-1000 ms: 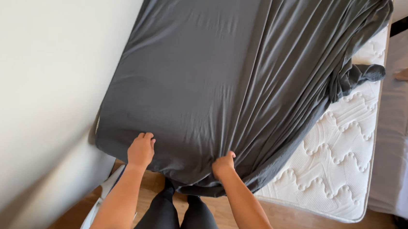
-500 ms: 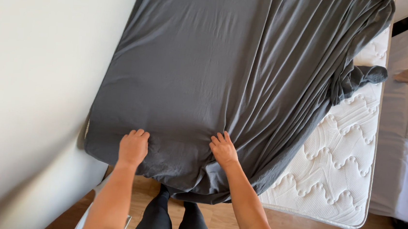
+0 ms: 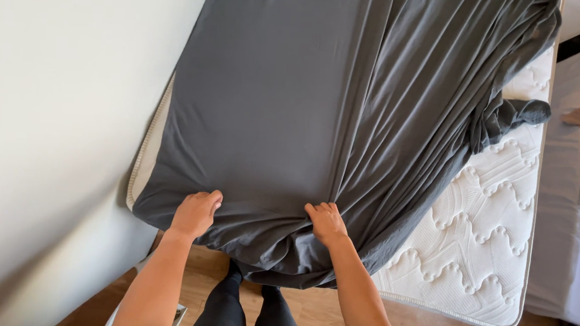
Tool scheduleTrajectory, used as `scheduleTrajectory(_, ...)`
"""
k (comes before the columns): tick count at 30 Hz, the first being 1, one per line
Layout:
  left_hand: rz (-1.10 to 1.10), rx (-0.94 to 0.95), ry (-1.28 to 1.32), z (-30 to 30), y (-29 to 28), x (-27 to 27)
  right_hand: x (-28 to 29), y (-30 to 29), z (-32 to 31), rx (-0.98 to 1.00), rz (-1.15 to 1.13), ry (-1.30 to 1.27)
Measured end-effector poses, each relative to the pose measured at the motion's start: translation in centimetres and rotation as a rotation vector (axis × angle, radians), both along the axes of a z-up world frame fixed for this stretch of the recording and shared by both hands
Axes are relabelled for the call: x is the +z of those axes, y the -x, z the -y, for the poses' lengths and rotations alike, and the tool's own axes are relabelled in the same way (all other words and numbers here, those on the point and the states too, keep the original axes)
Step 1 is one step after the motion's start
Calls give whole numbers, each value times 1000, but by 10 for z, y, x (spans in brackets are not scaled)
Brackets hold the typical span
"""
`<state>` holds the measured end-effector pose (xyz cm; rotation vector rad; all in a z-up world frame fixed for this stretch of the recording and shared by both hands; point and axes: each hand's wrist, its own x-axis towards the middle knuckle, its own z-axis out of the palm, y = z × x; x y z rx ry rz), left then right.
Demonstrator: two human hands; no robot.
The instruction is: The person spreads a dark gray fitted sheet over a white mattress, tucking the edges under the mattress corners and smoothing the surface. The person moves around the bed to adjust the sheet on all sides.
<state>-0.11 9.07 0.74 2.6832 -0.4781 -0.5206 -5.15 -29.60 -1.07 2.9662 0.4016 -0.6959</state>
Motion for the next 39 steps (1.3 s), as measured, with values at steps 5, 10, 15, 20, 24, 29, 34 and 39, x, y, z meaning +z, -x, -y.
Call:
scheduleTrajectory(5, 98, 386, 216, -25, 28, 4, 0, -16, -26, 35, -197, 149)
scheduleTrajectory(10, 179, 1096, 64, -71, 44, -45, 32, -9, -100, 170, -8, -27)
scheduleTrajectory(15, 60, 1247, 64, -86, 47, -62, 26, 9, -154, 285, -107, -114)
scheduleTrajectory(20, 82, 1272, -113, -100, 43, -122, -19, 22, -147, 356, 420, -391)
scheduleTrajectory(24, 115, 1253, -94, -104, 46, -120, 30, 27, -176, 156, 456, -577)
scheduleTrajectory(29, 254, 797, -277, -119, 87, -41, 12, 33, -174, -8, 264, -490)
scheduleTrajectory(34, -221, 677, -433, -145, 99, 4, 64, 30, -219, -154, -202, -390)
scheduleTrajectory(39, -254, 683, -472, -157, 91, -51, 41, 13, -232, 77, -345, -165)
